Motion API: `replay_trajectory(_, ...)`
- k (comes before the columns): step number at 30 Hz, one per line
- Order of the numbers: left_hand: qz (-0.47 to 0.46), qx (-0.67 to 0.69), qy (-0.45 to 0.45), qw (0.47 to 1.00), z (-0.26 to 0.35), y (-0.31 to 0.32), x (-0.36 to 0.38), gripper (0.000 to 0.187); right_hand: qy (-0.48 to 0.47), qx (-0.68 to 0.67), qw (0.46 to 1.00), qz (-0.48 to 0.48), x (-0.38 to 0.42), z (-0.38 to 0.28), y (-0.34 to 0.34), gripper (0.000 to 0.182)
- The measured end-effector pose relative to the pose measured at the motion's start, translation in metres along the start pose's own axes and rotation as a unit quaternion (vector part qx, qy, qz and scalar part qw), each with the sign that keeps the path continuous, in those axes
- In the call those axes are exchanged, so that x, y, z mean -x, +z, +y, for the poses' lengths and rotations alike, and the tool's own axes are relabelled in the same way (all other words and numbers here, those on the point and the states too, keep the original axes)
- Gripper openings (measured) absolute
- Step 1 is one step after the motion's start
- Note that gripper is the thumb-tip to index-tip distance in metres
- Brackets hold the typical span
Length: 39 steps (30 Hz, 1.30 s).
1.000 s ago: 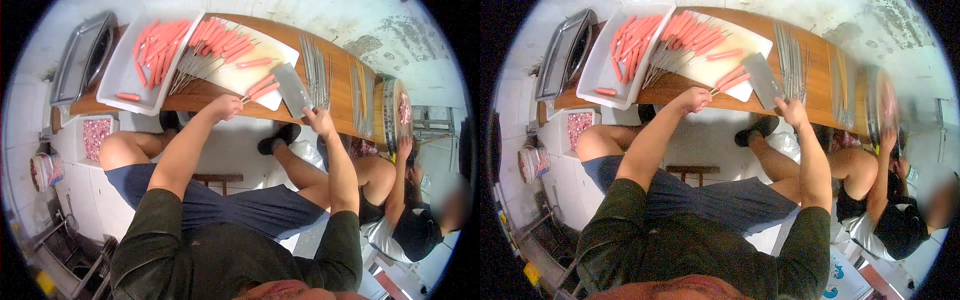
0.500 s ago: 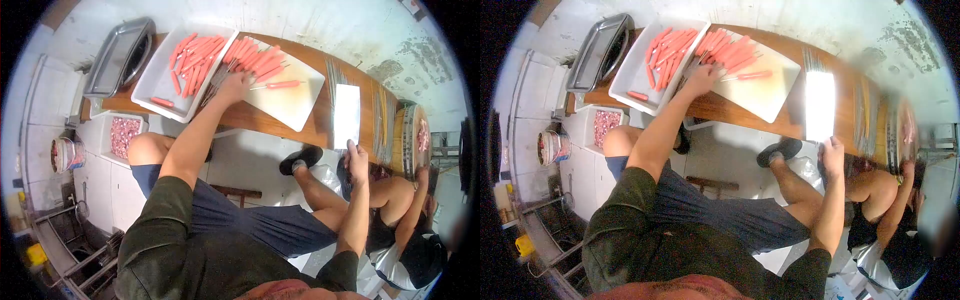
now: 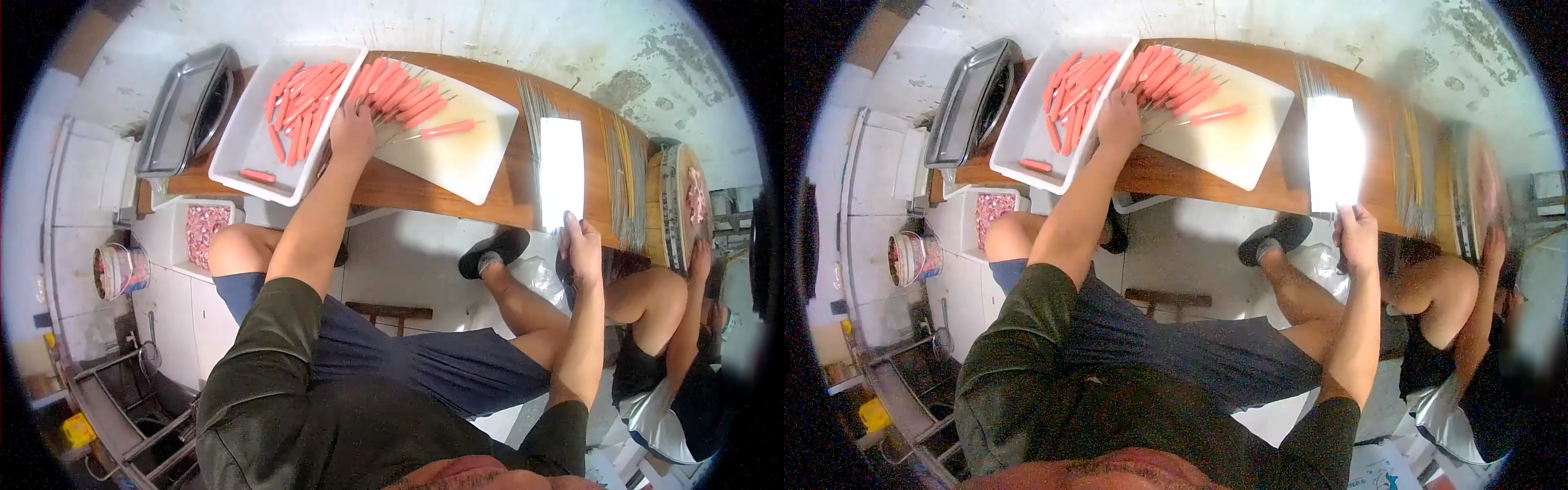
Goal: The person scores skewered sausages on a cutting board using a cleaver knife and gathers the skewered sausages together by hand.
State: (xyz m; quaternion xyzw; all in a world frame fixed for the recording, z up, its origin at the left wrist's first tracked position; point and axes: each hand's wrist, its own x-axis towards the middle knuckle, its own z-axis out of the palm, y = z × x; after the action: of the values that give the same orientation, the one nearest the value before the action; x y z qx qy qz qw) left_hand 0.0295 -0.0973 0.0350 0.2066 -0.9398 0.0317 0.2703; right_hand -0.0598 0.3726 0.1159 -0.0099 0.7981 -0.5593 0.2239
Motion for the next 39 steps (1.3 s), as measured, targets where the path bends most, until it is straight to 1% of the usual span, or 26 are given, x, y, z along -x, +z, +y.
replay_trajectory(3, 0.045, -0.030, 0.124, 0.991, 0.017, -0.009, 0.009, 0.014, -0.005, -0.004, 1.000, 0.008, 0.002, -0.001, -0.001, 0.033)
replay_trajectory(6, -0.033, 0.054, 0.184, 0.981, 0.034, 0.016, 0.026, 0.012, -0.012, -0.008, 1.000, 0.009, 0.002, -0.002, -0.001, 0.034)
replay_trajectory(12, -0.084, 0.028, 0.051, 0.995, 0.052, 0.032, 0.041, 0.019, -0.022, 0.009, 1.000, 0.005, 0.004, -0.002, 0.000, 0.036)
replay_trajectory(15, -0.154, 0.060, -0.036, 0.986, 0.056, 0.031, 0.038, 0.022, -0.022, 0.010, 1.000, 0.007, 0.004, -0.004, -0.001, 0.036)
replay_trajectory(18, -0.163, 0.049, 0.001, 0.985, 0.054, 0.026, 0.037, 0.022, -0.024, 0.014, 1.000, 0.002, 0.002, -0.005, -0.001, 0.037)
replay_trajectory(21, -0.135, 0.034, 0.120, 0.983, 0.049, 0.045, 0.043, 0.019, -0.022, 0.021, 0.999, 0.009, 0.001, -0.006, -0.001, 0.038)
replay_trajectory(24, -0.168, 0.183, 0.028, 0.968, 0.069, 0.042, 0.054, 0.018, -0.023, 0.028, 0.999, 0.017, 0.000, -0.006, -0.001, 0.038)
replay_trajectory(26, -0.222, 0.260, -0.018, 0.940, 0.090, 0.030, 0.062, 0.018, -0.006, 0.034, 0.999, 0.020, 0.001, -0.008, 0.001, 0.038)
replay_trajectory(27, -0.247, 0.297, -0.043, 0.921, 0.097, 0.024, 0.064, 0.018, -0.021, 0.027, 0.999, 0.009, -0.001, -0.005, 0.000, 0.038)
replay_trajectory(28, -0.320, 0.417, -0.130, 0.841, 0.101, 0.018, 0.063, 0.018, -0.020, 0.024, 0.999, 0.006, -0.003, -0.003, 0.000, 0.038)
replay_trajectory(29, -0.382, 0.523, -0.212, 0.732, 0.105, 0.013, 0.063, 0.018, -0.018, 0.021, 1.000, 0.004, -0.004, -0.002, 0.000, 0.039)
replay_trajectory(30, -0.433, 0.610, -0.288, 0.598, 0.109, 0.010, 0.065, 0.019, -0.016, 0.018, 1.000, 0.001, -0.003, -0.002, 0.001, 0.039)
replay_trajectory(33, -0.424, 0.618, -0.324, 0.577, 0.104, 0.004, 0.072, 0.018, -0.009, 0.030, 0.999, 0.009, 0.000, -0.006, 0.003, 0.040)
replay_trajectory(36, -0.426, 0.616, -0.333, 0.573, 0.097, -0.004, 0.077, 0.017, 0.002, 0.049, 0.999, 0.011, 0.002, -0.009, 0.007, 0.040)
replay_trajectory(39, -0.436, 0.603, -0.320, 0.586, 0.090, -0.005, 0.084, 0.017, 0.004, 0.049, 0.999, 0.014, 0.001, -0.009, 0.011, 0.041)
